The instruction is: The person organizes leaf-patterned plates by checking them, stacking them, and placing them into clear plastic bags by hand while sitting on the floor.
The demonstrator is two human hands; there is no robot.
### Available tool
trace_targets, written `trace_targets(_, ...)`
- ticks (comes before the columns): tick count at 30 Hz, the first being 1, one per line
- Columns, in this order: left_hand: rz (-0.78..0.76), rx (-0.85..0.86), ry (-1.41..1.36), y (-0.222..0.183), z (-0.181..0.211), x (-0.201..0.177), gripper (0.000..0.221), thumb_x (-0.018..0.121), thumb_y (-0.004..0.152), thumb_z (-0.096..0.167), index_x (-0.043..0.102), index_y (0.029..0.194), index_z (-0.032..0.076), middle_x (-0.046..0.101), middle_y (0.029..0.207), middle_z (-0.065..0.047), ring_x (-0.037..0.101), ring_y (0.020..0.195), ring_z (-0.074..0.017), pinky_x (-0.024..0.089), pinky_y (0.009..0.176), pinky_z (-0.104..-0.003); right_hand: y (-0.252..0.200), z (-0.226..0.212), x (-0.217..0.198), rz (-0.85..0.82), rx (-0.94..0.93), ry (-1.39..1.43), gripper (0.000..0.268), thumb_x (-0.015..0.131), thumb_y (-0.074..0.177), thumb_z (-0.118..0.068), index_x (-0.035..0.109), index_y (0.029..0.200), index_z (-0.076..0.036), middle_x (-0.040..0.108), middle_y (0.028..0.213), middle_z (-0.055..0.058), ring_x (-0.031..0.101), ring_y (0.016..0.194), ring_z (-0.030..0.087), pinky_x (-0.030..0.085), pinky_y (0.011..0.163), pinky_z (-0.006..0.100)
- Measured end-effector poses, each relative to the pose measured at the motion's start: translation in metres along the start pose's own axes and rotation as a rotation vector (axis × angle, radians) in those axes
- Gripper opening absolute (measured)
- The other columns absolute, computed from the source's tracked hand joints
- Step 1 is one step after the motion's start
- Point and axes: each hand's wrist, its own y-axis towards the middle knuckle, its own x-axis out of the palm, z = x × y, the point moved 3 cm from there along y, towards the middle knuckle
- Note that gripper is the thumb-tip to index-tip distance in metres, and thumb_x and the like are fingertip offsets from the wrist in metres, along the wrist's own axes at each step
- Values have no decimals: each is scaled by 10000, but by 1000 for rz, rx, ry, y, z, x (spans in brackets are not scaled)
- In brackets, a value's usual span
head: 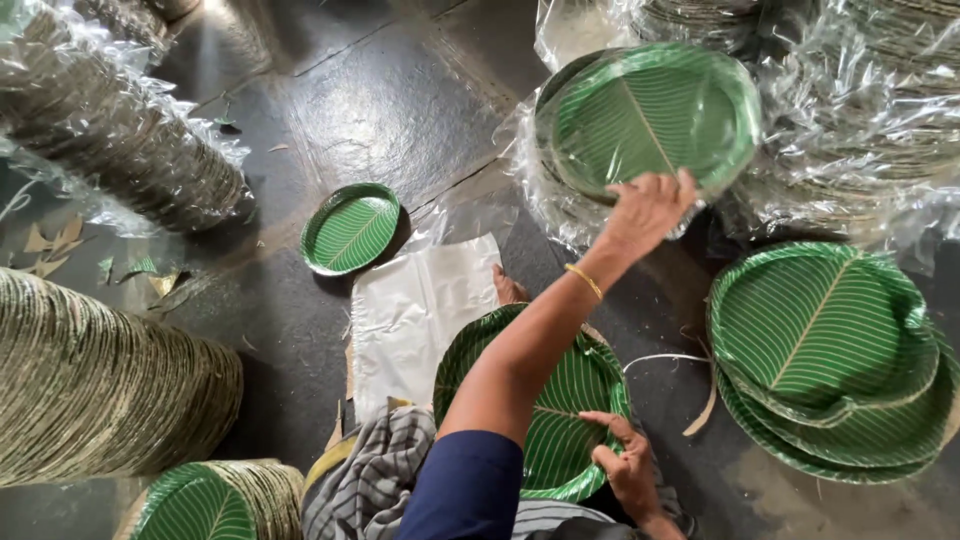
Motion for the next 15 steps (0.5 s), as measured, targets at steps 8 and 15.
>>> trace_targets(8, -227, -200, -139, 0, -67, 47, 586, 566, 968, 161, 379, 1522, 110, 651, 1083, -68, 638, 1013, -264, 496, 936, -565, 10, 13, 4, -9, 66, 55, 481, 554, 716, 20, 774, 1140, -39, 724, 933, 79, 530, 663, 108, 450, 617, 267)
trace_targets(15, 68, -267, -313, -124, -56, -32, 1034, 743, 665, 503, 354, 1540, 112, 587, 1353, -140, 576, 1306, -340, 395, 1076, -622, 9, 4, -5, -74, -412, -327, 165, 581, 809, -84, 711, 902, -126, 734, 1213, 72, 680, 1081, 192, 504, 974, 313)
